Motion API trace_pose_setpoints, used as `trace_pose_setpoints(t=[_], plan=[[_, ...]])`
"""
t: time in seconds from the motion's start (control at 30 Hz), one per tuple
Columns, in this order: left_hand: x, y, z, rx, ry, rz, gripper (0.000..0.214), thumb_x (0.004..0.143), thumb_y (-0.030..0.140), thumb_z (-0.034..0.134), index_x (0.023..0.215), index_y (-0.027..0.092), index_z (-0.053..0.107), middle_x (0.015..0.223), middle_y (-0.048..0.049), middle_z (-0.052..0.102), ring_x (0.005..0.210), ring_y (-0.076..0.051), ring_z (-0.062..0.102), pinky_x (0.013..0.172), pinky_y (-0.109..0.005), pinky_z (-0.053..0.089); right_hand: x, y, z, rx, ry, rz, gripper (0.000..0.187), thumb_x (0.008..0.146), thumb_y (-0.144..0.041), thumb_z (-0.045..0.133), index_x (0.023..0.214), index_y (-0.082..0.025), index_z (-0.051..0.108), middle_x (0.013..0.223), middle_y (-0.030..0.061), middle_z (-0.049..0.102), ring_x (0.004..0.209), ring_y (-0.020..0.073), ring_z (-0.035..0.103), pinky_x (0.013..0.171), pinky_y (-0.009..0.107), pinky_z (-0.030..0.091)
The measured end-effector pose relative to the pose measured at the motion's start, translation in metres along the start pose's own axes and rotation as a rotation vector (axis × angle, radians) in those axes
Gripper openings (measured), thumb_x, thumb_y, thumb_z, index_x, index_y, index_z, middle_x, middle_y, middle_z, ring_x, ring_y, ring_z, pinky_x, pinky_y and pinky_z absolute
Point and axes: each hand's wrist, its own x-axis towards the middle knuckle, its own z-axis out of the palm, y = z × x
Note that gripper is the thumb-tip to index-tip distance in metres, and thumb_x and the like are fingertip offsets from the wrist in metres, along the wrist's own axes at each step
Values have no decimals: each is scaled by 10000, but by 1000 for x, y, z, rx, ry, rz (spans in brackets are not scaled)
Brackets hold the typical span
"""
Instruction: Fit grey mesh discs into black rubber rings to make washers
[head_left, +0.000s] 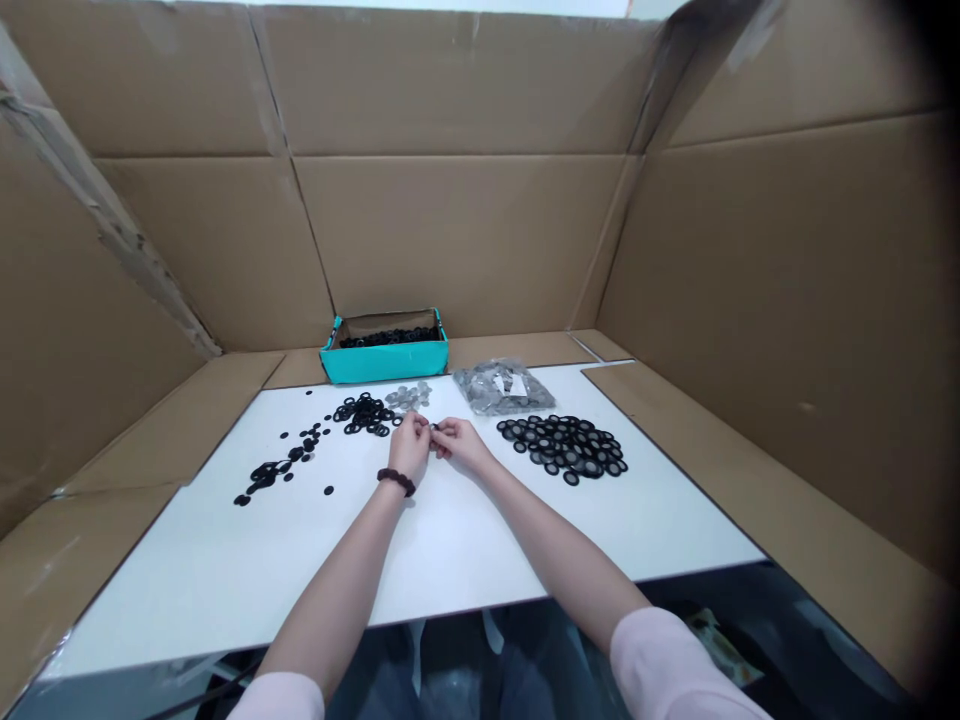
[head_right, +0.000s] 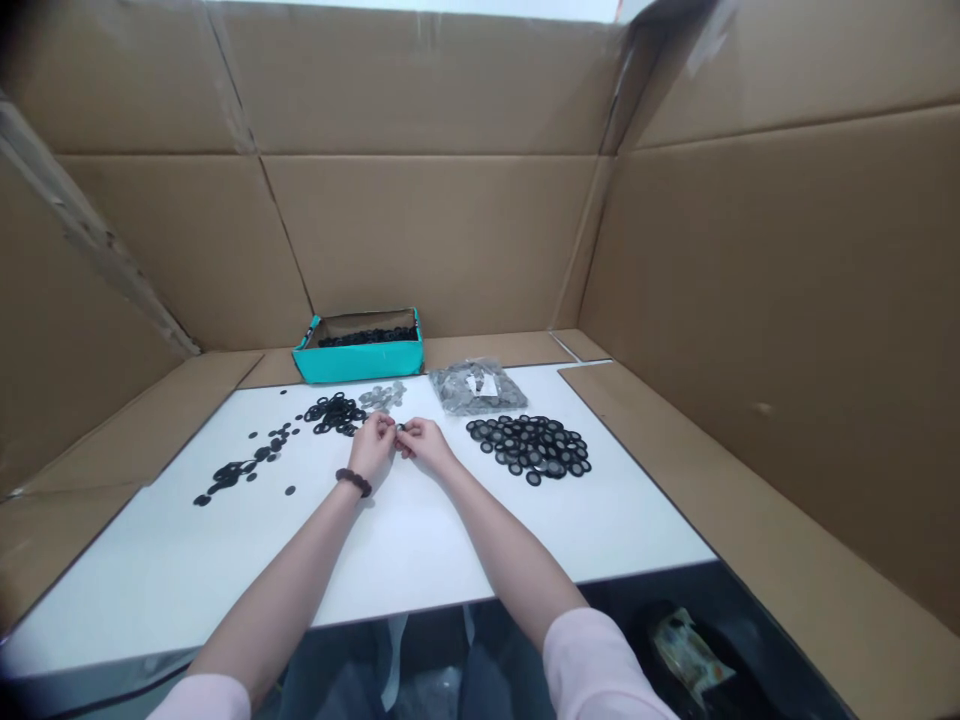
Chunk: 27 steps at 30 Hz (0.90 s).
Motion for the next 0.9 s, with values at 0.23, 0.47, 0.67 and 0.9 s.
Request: trace_pose_setpoints(t=[0.23, 0.47, 0.67, 0.9], plan=[[-4, 3, -1, 19, -80, 74, 107, 796, 116, 454, 797, 219, 483, 543, 50, 531, 576, -148, 563, 596, -249, 379, -1, -4, 0, 37, 14, 44, 289, 660, -315, 757, 683, -164, 511, 484, -4, 613, 400, 106, 566, 405, 182, 390], [1, -6, -3, -190, -189, 49, 53, 764, 168, 462, 778, 219, 463, 504, 62, 520, 504, -120, 492, 554, -233, 361, -4, -3, -2, 63, -12, 49, 309, 653, -321, 760, 678, -159, 499, 518, 11, 637, 425, 115, 593, 424, 191, 423], [3, -8, -4, -220, -254, 45, 67, 733, 176, 480, 746, 218, 430, 534, 43, 553, 536, -131, 529, 576, -244, 392, -3, 0, -2, 54, -10, -14, 305, 665, -342, 737, 673, -174, 482, 475, -23, 600, 391, 92, 542, 409, 186, 417], [3, -4, -3, 2, -70, 129, 84, 703, 173, 549, 784, 197, 559, 795, -10, 639, 597, -117, 494, 637, -263, 405, -1, -1, -1, -59, 7, -20, 140, 763, -233, 579, 701, -190, 461, 449, -51, 554, 375, 83, 495, 393, 179, 384]])
